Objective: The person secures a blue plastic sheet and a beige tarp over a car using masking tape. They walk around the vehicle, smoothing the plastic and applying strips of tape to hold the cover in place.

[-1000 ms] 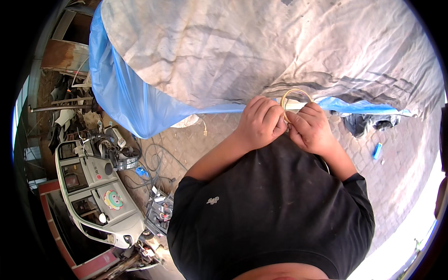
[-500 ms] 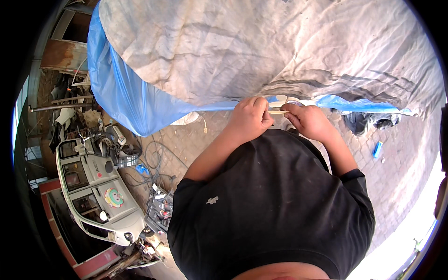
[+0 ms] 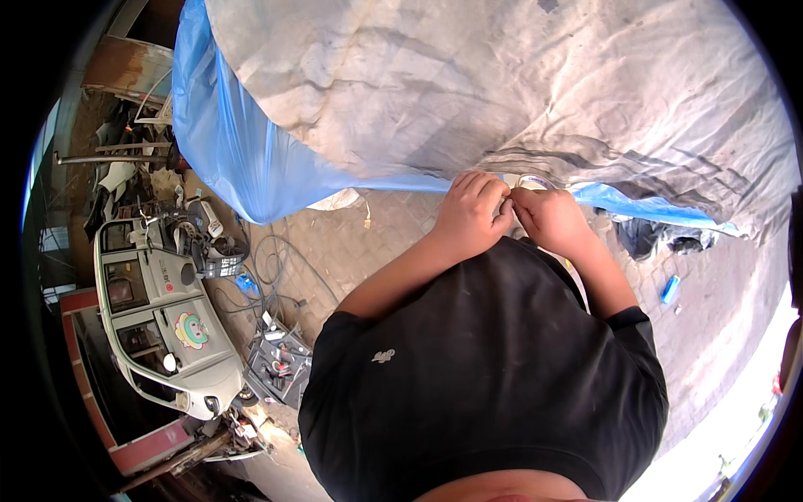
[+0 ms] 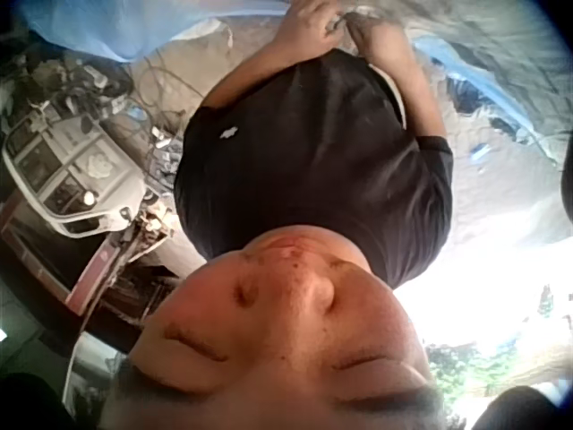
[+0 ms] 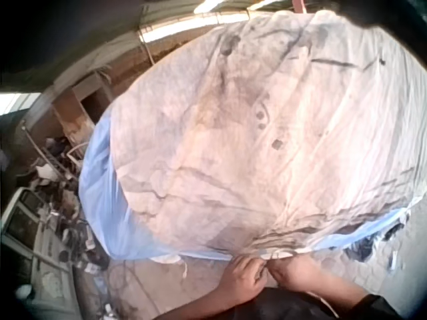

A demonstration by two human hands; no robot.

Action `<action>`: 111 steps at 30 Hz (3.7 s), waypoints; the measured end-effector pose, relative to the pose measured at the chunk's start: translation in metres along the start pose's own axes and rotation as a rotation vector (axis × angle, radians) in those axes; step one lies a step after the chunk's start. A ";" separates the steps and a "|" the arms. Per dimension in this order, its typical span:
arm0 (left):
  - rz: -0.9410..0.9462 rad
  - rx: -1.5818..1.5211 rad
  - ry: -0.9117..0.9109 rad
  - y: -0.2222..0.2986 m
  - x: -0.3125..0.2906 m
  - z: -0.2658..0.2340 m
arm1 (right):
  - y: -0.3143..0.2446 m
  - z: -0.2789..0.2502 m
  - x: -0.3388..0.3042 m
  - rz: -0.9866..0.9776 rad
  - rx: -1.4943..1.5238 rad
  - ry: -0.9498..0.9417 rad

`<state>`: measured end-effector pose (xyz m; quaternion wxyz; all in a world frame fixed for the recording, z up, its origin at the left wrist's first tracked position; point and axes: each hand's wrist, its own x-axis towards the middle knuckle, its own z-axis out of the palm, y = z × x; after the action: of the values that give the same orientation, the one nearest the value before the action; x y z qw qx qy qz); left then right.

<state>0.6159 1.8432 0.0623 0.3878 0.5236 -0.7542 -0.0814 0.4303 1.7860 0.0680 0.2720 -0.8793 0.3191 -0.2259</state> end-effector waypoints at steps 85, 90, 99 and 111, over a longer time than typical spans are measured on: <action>-1.009 -0.568 0.971 -0.463 -0.236 0.199 | -0.075 0.176 -0.006 0.937 0.393 -0.083; -0.918 -0.717 0.961 -0.465 -0.243 0.198 | -0.073 0.170 -0.005 0.937 0.329 -0.109; -0.880 -0.371 0.801 -0.500 -0.262 0.210 | -0.070 0.166 -0.002 0.936 0.351 -0.120; -0.858 -0.378 0.588 -0.519 -0.277 0.210 | -0.064 0.165 -0.019 0.943 0.421 -0.089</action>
<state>0.8939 1.7919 -0.4946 0.6015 0.7058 -0.3052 -0.2166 0.5392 1.8958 -0.0197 0.5286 -0.5749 0.6165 -0.1005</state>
